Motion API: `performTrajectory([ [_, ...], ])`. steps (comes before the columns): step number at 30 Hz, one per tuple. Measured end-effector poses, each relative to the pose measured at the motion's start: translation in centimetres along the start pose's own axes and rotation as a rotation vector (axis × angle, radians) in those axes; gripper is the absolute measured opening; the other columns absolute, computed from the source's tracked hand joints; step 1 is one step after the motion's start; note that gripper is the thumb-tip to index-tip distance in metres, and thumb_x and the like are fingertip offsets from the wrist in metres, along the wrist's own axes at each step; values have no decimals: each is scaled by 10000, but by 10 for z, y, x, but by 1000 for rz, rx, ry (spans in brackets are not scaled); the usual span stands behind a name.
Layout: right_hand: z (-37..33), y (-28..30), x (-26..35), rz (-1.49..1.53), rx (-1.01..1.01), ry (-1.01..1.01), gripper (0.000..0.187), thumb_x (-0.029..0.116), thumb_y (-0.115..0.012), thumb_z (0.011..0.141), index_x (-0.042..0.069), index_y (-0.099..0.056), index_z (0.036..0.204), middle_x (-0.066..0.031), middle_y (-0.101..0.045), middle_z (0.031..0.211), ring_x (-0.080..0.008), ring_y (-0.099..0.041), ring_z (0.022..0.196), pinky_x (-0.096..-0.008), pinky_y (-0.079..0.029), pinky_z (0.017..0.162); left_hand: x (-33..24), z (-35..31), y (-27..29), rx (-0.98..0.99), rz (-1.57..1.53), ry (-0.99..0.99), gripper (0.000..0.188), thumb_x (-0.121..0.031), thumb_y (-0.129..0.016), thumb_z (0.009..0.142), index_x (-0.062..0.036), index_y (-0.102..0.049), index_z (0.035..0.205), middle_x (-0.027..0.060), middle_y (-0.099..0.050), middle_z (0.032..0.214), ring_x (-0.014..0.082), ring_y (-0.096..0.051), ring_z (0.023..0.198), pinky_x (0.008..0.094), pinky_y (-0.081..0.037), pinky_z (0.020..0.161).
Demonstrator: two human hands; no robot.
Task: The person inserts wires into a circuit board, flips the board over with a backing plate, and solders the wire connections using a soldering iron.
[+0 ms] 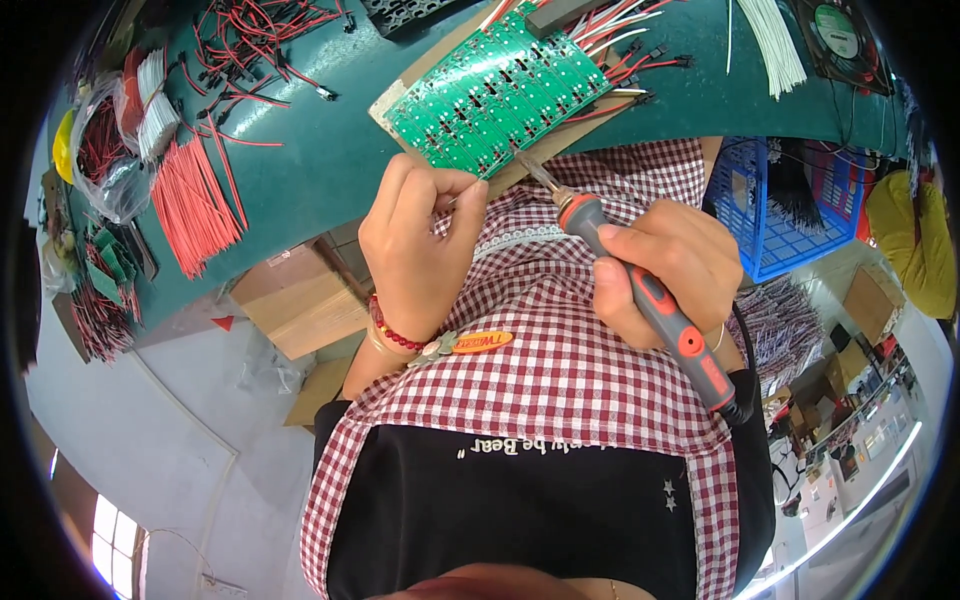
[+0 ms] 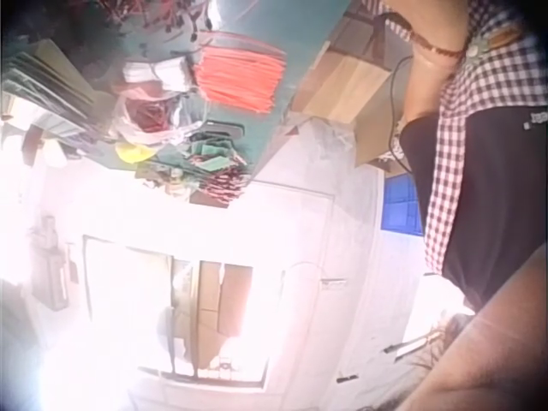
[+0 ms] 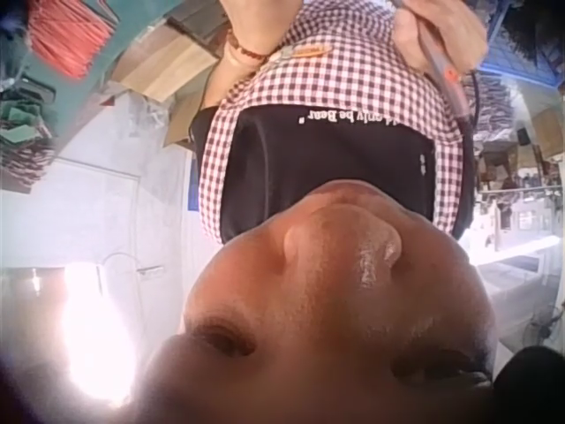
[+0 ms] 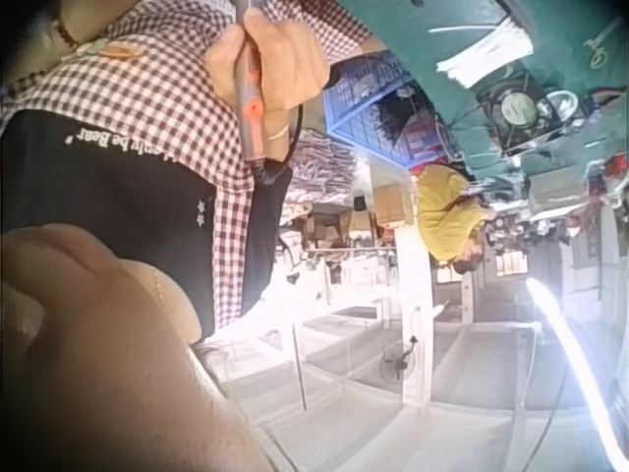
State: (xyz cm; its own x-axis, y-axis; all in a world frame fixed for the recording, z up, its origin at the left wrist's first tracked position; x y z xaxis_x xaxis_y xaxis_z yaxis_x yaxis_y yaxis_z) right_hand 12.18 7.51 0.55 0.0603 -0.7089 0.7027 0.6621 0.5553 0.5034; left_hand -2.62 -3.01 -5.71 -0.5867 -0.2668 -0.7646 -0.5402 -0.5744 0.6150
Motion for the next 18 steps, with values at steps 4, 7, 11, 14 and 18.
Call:
performTrajectory([
  [4,1,-1,1,1,10,10,218,37,-697,638,-25,-640,839,-84,-574,597,-201,-523,436,-297,-390,398,-2,2,-4,18,18,-10,143,25,-743,738,-13,-613,786,75,-552,738,171,-585,602,285,-457,523],
  [7,1,-3,2,-7,22,29,219,38,-697,641,-24,-643,844,-78,-565,593,-201,-518,437,-298,-389,402,-3,4,-6,14,28,-24,137,17,-741,740,-21,-619,791,74,-546,731,179,-575,593,293,-456,524],
  [11,5,-5,9,-34,59,83,218,47,-696,651,-32,-646,848,-69,-545,573,-197,-500,423,-301,-380,398,-5,6,-6,5,27,-34,146,-18,-726,744,-43,-597,806,81,-517,775,241,-571,664,361,-448,545],
  [14,3,8,7,-18,-21,76,213,48,-692,653,-42,-646,841,-72,-539,557,-194,-494,414,-298,-373,391,-4,4,1,-21,24,-26,143,-18,-727,747,-31,-605,819,86,-518,794,240,-572,664,363,-448,544],
  [18,1,18,0,-54,-63,17,207,42,-687,650,-49,-645,832,-75,-536,546,-191,-493,409,-291,-367,384,2,3,4,7,-36,48,124,22,-734,760,-6,-628,816,75,-532,780,154,-540,587,273,-448,529],
])
Point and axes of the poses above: each hand's wrist, its own z-axis towards the middle knuckle, its own y-axis out of the back of the hand, x = y × z, the point moved 10 cm from there along z, towards the middle knuckle
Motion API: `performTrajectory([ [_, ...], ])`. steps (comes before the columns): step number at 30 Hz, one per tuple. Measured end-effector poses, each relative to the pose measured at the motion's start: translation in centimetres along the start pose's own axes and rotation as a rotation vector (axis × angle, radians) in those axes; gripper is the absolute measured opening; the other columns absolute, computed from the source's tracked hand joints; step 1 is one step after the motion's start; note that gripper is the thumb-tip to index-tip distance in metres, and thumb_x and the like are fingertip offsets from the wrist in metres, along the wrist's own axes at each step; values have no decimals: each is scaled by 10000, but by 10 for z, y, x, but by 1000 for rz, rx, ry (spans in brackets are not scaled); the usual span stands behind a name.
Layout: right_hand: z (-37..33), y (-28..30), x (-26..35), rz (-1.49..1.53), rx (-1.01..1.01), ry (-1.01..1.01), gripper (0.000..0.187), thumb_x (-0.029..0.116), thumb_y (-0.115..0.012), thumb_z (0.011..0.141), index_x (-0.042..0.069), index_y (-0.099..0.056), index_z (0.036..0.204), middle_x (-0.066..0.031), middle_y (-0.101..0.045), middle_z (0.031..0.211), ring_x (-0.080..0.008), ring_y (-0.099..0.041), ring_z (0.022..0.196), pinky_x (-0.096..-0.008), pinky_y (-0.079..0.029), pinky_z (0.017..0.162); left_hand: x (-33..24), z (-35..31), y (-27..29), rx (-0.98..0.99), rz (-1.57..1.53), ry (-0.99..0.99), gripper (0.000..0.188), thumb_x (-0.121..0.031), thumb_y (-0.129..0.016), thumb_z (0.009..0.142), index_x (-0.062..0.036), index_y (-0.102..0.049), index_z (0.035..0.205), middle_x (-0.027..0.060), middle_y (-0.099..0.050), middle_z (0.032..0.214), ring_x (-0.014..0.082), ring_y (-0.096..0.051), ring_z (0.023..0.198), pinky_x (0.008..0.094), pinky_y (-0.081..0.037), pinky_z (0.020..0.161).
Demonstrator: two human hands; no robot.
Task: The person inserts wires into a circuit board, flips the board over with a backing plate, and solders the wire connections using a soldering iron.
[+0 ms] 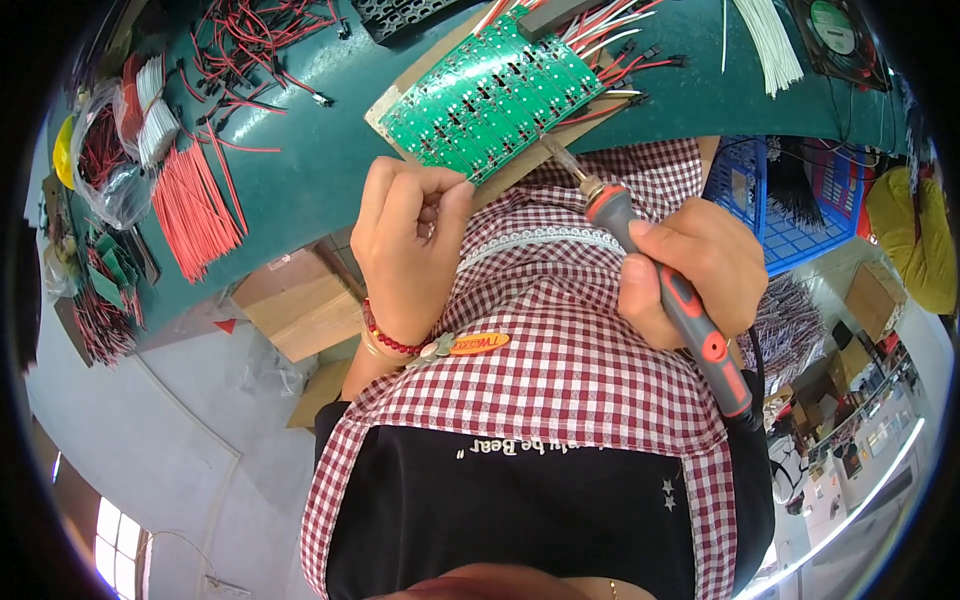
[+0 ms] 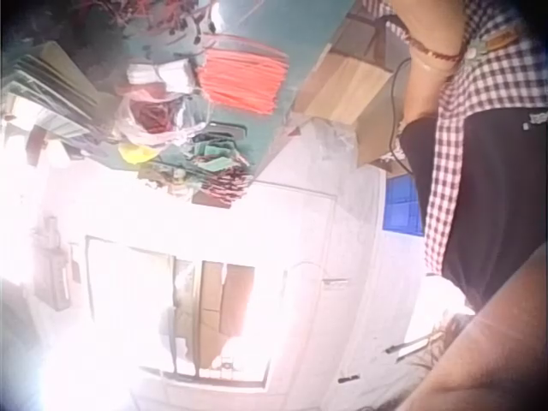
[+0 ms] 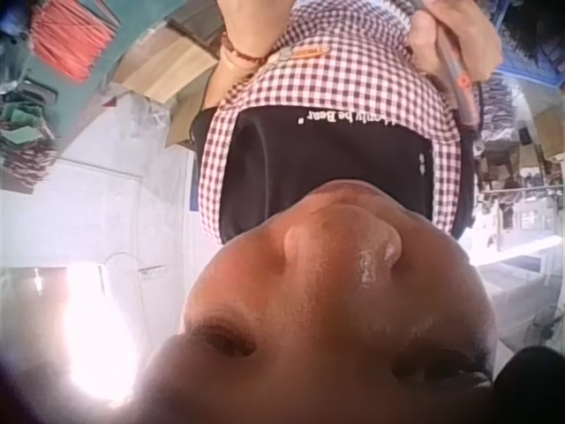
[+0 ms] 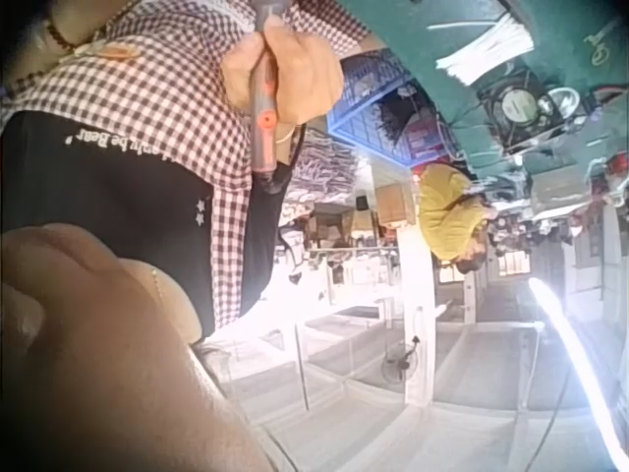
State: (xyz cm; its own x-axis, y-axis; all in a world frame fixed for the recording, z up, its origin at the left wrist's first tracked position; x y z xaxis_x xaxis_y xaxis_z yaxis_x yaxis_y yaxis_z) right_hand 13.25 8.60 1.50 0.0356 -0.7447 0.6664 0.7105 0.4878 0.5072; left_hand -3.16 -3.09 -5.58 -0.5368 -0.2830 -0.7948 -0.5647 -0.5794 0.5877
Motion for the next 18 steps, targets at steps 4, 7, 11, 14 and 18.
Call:
performTrajectory([
  [4,0,-6,0,14,20,-4,209,38,-687,645,-46,-645,831,-79,-543,554,-192,-508,420,-289,-372,389,-3,3,-7,-3,7,-50,123,3,-744,766,-8,-628,805,68,-524,740,149,-521,556,269,-438,512],
  [7,-1,-9,-1,29,37,-6,223,35,-692,637,-38,-647,844,-81,-550,570,-194,-519,433,-292,-378,397,-8,6,-10,4,61,-66,129,-14,-755,759,-20,-629,786,59,-521,706,148,-522,542,272,-429,497],
  [11,-1,-15,-2,34,66,-15,250,35,-699,626,-24,-651,865,-79,-553,590,-199,-521,444,-297,-384,404,-9,10,-12,15,106,-80,136,-27,-764,746,-33,-630,770,56,-527,703,154,-548,561,281,-429,496],
  [14,0,-19,-1,39,79,7,246,41,-702,628,-23,-652,859,-76,-548,587,-198,-514,442,-301,-384,404,-7,12,-15,14,105,-90,150,-45,-757,744,-53,-609,771,61,-521,724,200,-559,602,322,-435,512],
  [18,5,-21,3,30,102,31,234,40,-701,628,-19,-654,849,-75,-547,587,-200,-516,447,-303,-385,407,-8,14,-18,22,98,-118,148,-41,-734,756,-53,-591,791,81,-511,779,249,-573,680,363,-453,559],
])
Point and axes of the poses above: each hand's wrist, its own z-axis towards the middle knuckle, its own y-axis out of the back of the hand, x = y × z, the point moved 10 cm from there along z, towards the middle knuckle
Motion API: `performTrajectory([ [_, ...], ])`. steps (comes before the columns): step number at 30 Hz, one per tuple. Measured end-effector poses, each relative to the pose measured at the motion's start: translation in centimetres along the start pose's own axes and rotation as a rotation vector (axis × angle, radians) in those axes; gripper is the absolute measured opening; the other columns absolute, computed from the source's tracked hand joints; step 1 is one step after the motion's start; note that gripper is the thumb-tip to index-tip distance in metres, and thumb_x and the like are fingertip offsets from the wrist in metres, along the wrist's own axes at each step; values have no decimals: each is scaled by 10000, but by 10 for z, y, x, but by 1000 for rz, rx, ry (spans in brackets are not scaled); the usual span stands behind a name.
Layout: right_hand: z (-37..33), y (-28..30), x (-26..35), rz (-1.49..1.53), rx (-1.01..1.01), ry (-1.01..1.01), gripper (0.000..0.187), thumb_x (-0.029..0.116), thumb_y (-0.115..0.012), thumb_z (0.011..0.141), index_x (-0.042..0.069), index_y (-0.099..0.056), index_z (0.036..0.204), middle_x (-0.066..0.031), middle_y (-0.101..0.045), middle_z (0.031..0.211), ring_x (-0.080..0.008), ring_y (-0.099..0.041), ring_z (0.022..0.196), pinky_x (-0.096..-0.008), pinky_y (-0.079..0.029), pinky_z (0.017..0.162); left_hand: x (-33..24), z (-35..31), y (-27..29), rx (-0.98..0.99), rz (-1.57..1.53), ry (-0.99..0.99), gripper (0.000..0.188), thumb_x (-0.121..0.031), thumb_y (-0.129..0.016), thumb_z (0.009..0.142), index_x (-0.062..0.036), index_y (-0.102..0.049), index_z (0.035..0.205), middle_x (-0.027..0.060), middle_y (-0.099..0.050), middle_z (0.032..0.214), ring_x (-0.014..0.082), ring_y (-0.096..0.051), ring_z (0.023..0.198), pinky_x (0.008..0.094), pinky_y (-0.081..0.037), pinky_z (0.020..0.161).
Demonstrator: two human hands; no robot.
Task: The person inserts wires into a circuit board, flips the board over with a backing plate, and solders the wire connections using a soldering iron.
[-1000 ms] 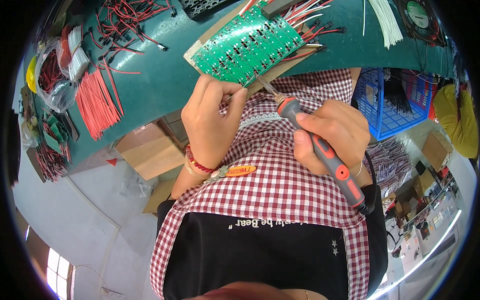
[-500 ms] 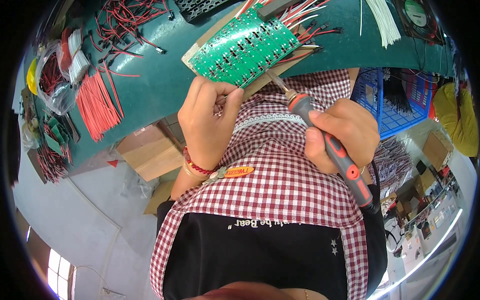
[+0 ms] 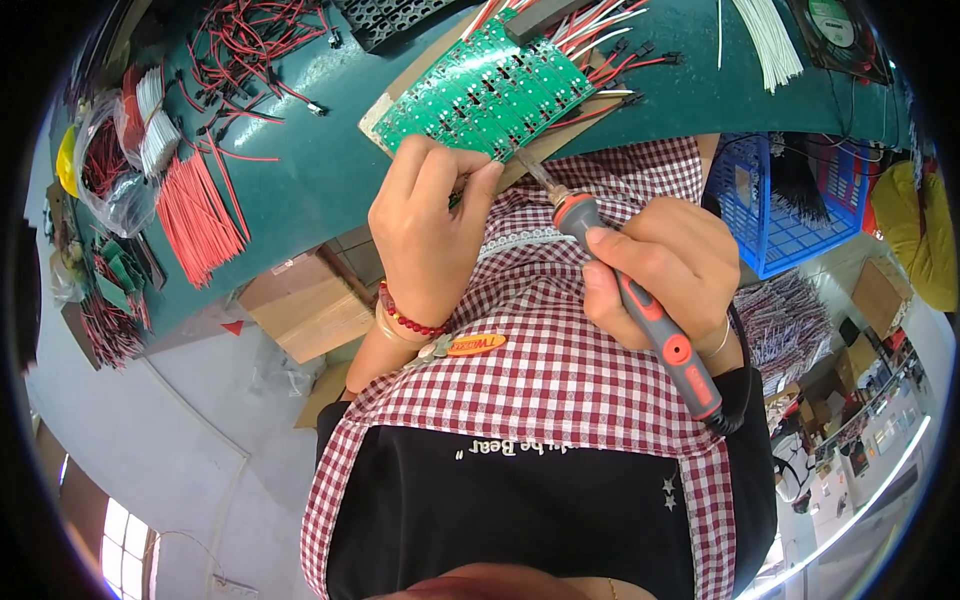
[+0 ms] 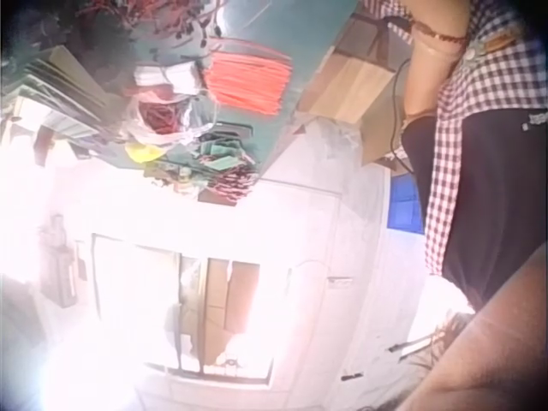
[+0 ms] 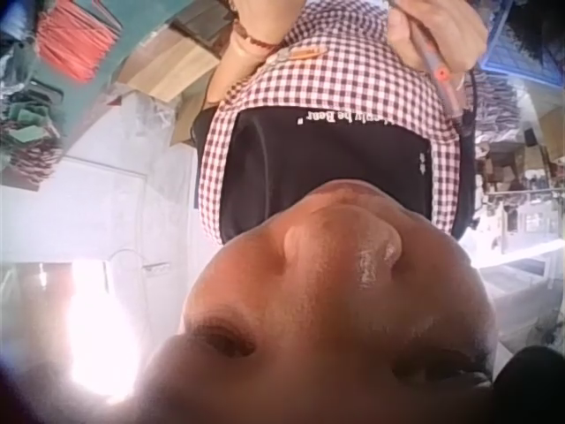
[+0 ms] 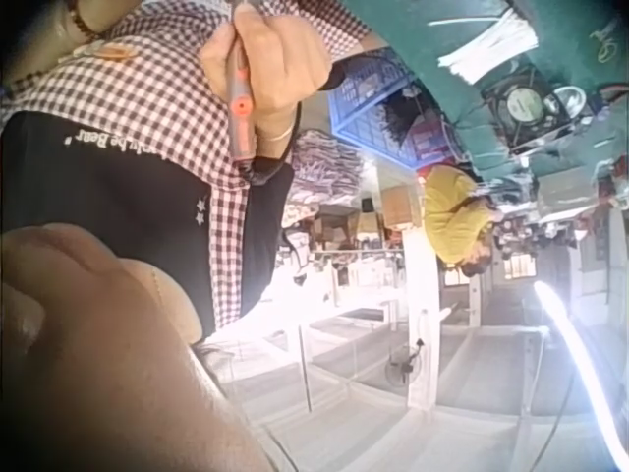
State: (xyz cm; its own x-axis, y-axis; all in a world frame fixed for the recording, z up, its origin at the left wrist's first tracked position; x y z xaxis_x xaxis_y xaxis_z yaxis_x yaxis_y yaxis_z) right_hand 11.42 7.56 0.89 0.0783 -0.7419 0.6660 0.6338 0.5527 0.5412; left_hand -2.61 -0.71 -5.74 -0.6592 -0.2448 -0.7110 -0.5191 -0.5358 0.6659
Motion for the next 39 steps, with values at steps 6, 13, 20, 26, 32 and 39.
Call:
performTrajectory([
  [6,-4,17,-5,7,-106,-6,200,51,-685,653,-45,-647,825,-84,-542,553,-192,-499,412,-290,-364,381,4,-5,14,-26,-19,87,143,-15,-724,763,-17,-597,830,107,-495,834,251,-571,703,370,-466,593],
  [13,-6,18,-10,-13,-96,-33,212,59,-679,653,-39,-642,837,-90,-557,563,-193,-507,416,-293,-367,384,-1,-1,9,-37,-4,36,140,3,-767,744,-21,-635,783,62,-537,726,157,-567,572,280,-453,514],
  [20,-7,12,-12,15,-60,-47,239,36,-698,618,-24,-648,844,-78,-536,570,-198,-508,437,-299,-372,402,-4,4,2,-46,32,11,145,-3,-771,729,-31,-634,767,61,-556,721,166,-580,586,286,-450,519],
  [26,-3,12,-11,14,-42,-39,235,35,-697,619,-30,-652,841,-82,-544,576,-200,-517,442,-297,-378,406,-4,5,-4,-20,51,12,165,-68,-760,726,-81,-604,777,58,-515,736,234,-565,650,347,-445,530],
  [32,-10,33,-15,29,-181,-27,196,36,-672,650,-57,-644,821,-103,-563,573,-201,-516,424,-290,-376,397,-8,5,12,-85,6,-1,136,5,-712,759,-38,-607,833,100,-523,826,255,-577,700,348,-464,560],
  [39,-11,32,-21,13,-159,-62,202,32,-669,640,-66,-639,814,-109,-558,564,-203,-513,417,-294,-376,393,2,4,2,2,-36,125,150,-36,-748,756,-61,-607,801,68,-518,760,220,-562,601,336,-441,513],
])
Point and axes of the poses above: each hand's wrist, its own z-axis towards the middle knuckle, its own y-axis out of the back of the hand, x = y × z, the point moved 10 cm from there along z, towards the middle knuckle
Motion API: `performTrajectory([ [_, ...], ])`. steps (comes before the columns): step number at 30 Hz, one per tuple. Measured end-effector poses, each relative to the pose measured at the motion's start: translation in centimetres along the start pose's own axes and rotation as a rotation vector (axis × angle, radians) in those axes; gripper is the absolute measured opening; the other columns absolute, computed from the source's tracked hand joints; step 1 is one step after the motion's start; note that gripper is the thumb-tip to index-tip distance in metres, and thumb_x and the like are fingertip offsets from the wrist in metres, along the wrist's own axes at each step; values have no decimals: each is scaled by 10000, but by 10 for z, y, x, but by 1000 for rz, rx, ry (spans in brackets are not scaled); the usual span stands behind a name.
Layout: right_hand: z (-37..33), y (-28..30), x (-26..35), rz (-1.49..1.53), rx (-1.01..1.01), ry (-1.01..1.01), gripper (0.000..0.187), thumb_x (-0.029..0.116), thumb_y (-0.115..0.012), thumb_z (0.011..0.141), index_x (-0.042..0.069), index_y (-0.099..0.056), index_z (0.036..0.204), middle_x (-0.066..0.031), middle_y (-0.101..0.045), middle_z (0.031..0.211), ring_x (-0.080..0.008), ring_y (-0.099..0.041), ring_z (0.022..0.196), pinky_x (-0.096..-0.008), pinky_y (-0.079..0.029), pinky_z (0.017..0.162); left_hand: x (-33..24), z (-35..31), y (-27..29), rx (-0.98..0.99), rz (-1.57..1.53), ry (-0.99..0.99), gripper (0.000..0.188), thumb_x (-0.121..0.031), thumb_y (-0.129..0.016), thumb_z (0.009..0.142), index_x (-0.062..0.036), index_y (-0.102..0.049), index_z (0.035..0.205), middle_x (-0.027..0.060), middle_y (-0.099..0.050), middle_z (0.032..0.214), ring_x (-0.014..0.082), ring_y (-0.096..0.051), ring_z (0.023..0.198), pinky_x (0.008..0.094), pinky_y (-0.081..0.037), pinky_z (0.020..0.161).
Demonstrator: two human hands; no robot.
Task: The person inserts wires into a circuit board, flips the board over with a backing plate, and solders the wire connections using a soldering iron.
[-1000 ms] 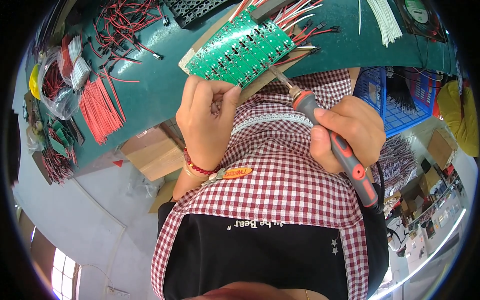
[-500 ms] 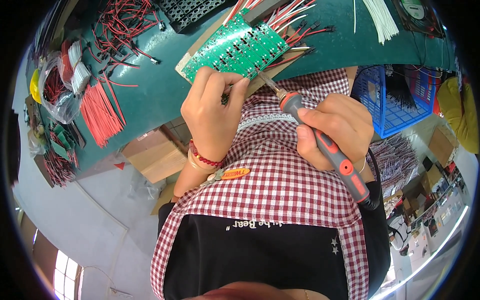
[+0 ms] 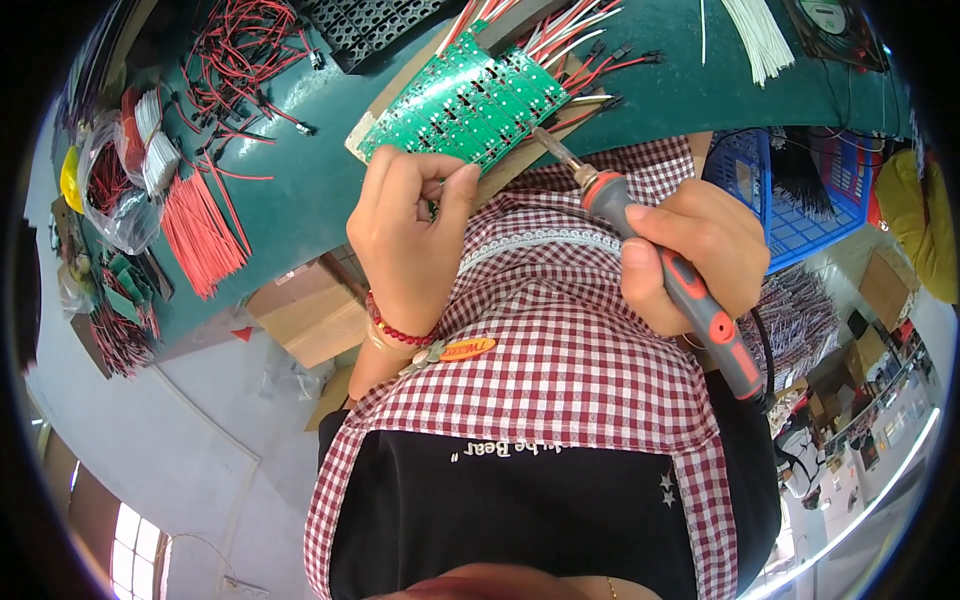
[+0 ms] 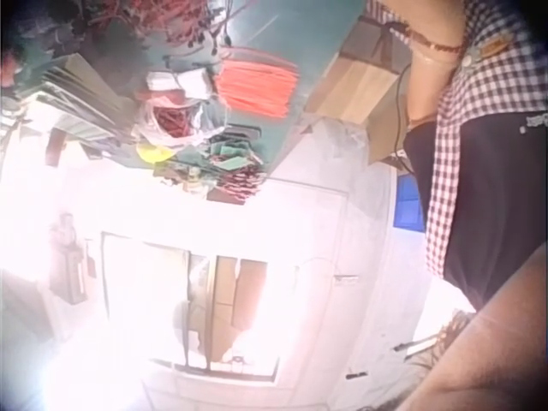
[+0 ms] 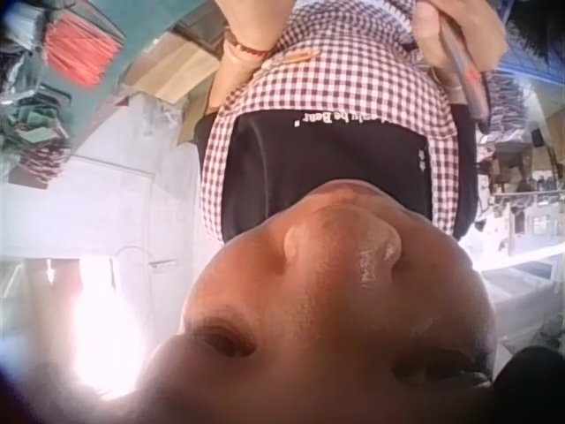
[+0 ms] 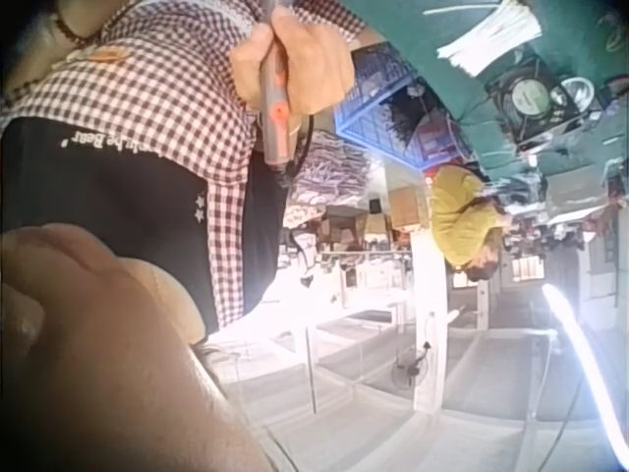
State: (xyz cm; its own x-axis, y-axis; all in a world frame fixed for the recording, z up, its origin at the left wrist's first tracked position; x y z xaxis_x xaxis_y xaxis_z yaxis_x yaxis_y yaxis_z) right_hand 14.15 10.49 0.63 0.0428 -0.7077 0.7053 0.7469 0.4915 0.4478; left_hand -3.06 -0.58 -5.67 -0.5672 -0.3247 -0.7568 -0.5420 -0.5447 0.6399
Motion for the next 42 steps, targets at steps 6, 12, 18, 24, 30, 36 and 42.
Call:
performTrajectory([
  [6,0,-12,-2,21,90,-23,177,56,-645,743,-38,-605,888,-94,-537,597,-189,-468,453,-305,-352,429,-7,4,-9,-17,48,-53,176,-76,-771,735,-77,-597,765,52,-524,735,226,-557,587,339,-432,498],
  [12,1,-15,0,-5,106,-28,188,55,-653,714,-38,-612,872,-94,-547,599,-194,-487,453,-306,-360,423,-9,7,-18,-8,82,-80,169,-84,-761,741,-75,-593,761,56,-522,732,235,-573,622,349,-446,518],
  [18,9,-18,5,-22,152,17,245,36,-689,613,-24,-659,849,-84,-545,577,-212,-525,446,-305,-392,414,-15,10,-20,-8,127,-94,141,-61,-736,754,-58,-600,788,79,-528,804,252,-585,675,362,-472,557],
  [24,7,3,-4,2,63,-44,240,30,-686,620,-39,-652,847,-86,-548,582,-206,-528,464,-301,-396,434,-13,6,-3,-36,97,-96,131,-27,-722,771,-43,-616,846,98,-512,844,252,-575,660,361,-457,543],
  [30,3,7,-14,-13,39,-111,196,55,-666,686,-42,-629,852,-87,-531,585,-189,-486,468,-296,-364,448,-13,8,-9,4,93,-55,172,-93,-755,765,-70,-586,783,59,-514,760,232,-562,596,341,-440,507],
  [36,6,-1,-17,34,81,-110,214,33,-676,630,-36,-643,830,-97,-555,570,-207,-527,455,-299,-404,437,-16,12,-19,-9,112,-79,167,-108,-752,767,-78,-588,780,60,-522,764,236,-570,598,342,-446,508],
  [42,6,-3,-17,31,68,-106,220,39,-684,612,-32,-648,818,-94,-553,565,-213,-532,453,-301,-407,436,-17,16,-27,16,168,-78,163,-99,-745,761,-76,-585,779,65,-519,762,243,-580,627,353,-461,533],
])
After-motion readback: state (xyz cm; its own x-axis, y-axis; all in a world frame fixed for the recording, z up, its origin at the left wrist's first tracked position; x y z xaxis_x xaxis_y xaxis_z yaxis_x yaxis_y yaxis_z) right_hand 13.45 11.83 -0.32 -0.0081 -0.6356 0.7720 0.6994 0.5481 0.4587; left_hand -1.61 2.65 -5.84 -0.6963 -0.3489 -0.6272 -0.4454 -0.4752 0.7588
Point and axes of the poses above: each hand's wrist, its own z-axis towards the middle knuckle, its own y-axis out of the back of the hand, x = y × z, the point moved 10 cm from there along z, towards the middle knuckle
